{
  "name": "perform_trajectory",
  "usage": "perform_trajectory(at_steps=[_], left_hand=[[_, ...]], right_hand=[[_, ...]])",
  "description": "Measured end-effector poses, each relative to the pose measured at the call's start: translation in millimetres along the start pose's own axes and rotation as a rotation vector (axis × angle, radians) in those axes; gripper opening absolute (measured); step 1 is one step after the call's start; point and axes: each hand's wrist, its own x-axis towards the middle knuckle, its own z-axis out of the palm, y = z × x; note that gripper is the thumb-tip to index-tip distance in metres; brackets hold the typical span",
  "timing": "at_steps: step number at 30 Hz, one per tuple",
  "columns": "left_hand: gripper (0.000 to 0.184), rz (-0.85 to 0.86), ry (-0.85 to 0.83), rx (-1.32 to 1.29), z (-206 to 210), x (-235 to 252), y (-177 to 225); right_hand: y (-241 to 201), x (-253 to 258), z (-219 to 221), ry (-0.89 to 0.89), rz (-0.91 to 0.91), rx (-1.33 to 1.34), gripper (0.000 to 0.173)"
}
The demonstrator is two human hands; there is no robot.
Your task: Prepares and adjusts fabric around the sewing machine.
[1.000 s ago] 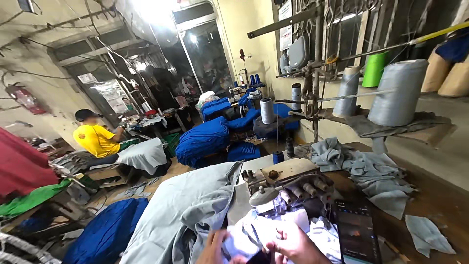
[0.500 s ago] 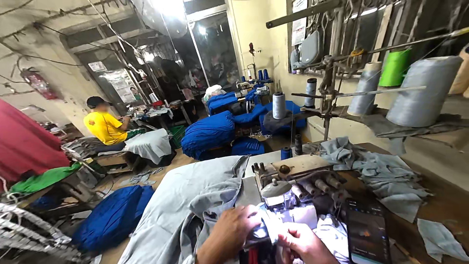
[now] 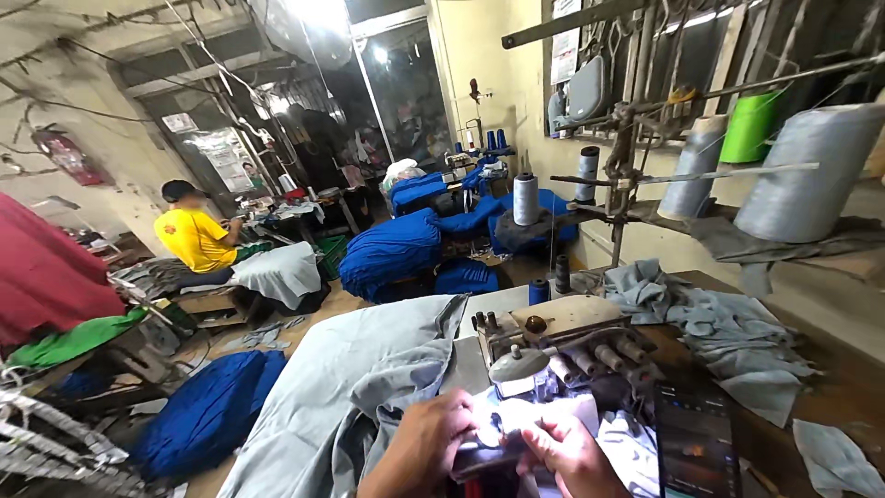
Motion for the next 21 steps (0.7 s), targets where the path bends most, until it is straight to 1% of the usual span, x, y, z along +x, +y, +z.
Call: perform_trajectory(at_steps=[2,3,4,5,6,7,8,10,11,12,13,15,16,17,18,19,20,21], left_hand=[[0.011,0.054,-0.056,-0.207,-20.4,8.6,11.6],[0.013,0.087,-0.115,-0.287,-31.3,13.7,18.6],[0.015,0.105,-0.166,-0.294,-40.6,18.5,24.4],[0.015,0.102,-0.197,-0.209,-47.2,22.5,28.7],[0.014,0.08,-0.209,-0.072,-51.1,26.3,32.6],[0.012,0.066,-0.2,0.047,-51.8,30.0,36.6],[0.011,0.075,-0.176,0.11,-50.0,33.5,41.8],[0.012,0.136,-0.087,0.145,-37.7,38.2,52.6],[0.011,0.138,-0.054,0.138,-30.6,39.0,57.5],[0.008,0.116,-0.039,0.117,-25.7,38.3,61.5],[0.008,0.071,-0.061,0.084,-24.3,36.2,65.4],[0.028,0.007,-0.193,0.027,-25.1,34.9,71.1],[0.037,0.015,-0.281,0.007,-23.5,37.6,72.1],[0.04,0.031,-0.386,-0.003,-20.8,41.6,71.8],[0.035,0.057,-0.48,-0.001,-19.3,46.8,70.2],[0.026,0.076,-0.554,0.011,-21.2,53.3,68.3],[0.025,0.043,-0.654,0.035,-29.4,63.1,69.0],[0.032,-0.022,-0.763,0.101,-39.0,75.0,71.1]], right_hand=[[-2.6,6.8,-2.2,-0.054,-0.05,-0.097,0.021],[-6.7,9.0,-2.2,-0.088,-0.032,-0.18,0.021],[-13.0,10.6,-1.3,-0.127,0.009,-0.29,0.019],[-20.1,12.1,-1.3,-0.175,0.068,-0.415,0.022],[-25.5,13.9,-2.5,-0.226,0.124,-0.528,0.028],[-29.2,16.5,-3.7,-0.273,0.165,-0.613,0.034],[-31.8,19.8,-4.1,-0.313,0.193,-0.664,0.035],[-35.2,22.0,-0.1,-0.362,0.229,-0.686,0.032],[-36.7,18.4,3.5,-0.364,0.238,-0.659,0.031],[-37.1,11.9,6.9,-0.341,0.249,-0.6,0.03],[-35.0,3.5,8.8,-0.297,0.267,-0.526,0.031],[-21.6,-13.0,7.0,-0.207,0.27,-0.465,0.032],[-14.7,-18.5,6.5,-0.184,0.268,-0.496,0.032],[-11.6,-22.3,7.8,-0.181,0.272,-0.538,0.033],[-10.9,-23.4,9.3,-0.197,0.246,-0.566,0.031],[-12.1,-21.1,10.0,-0.22,0.213,-0.591,0.028],[-13.6,-16.4,8.9,-0.251,0.184,-0.612,0.026],[-14.5,-10.7,6.2,-0.272,0.148,-0.626,0.022]])
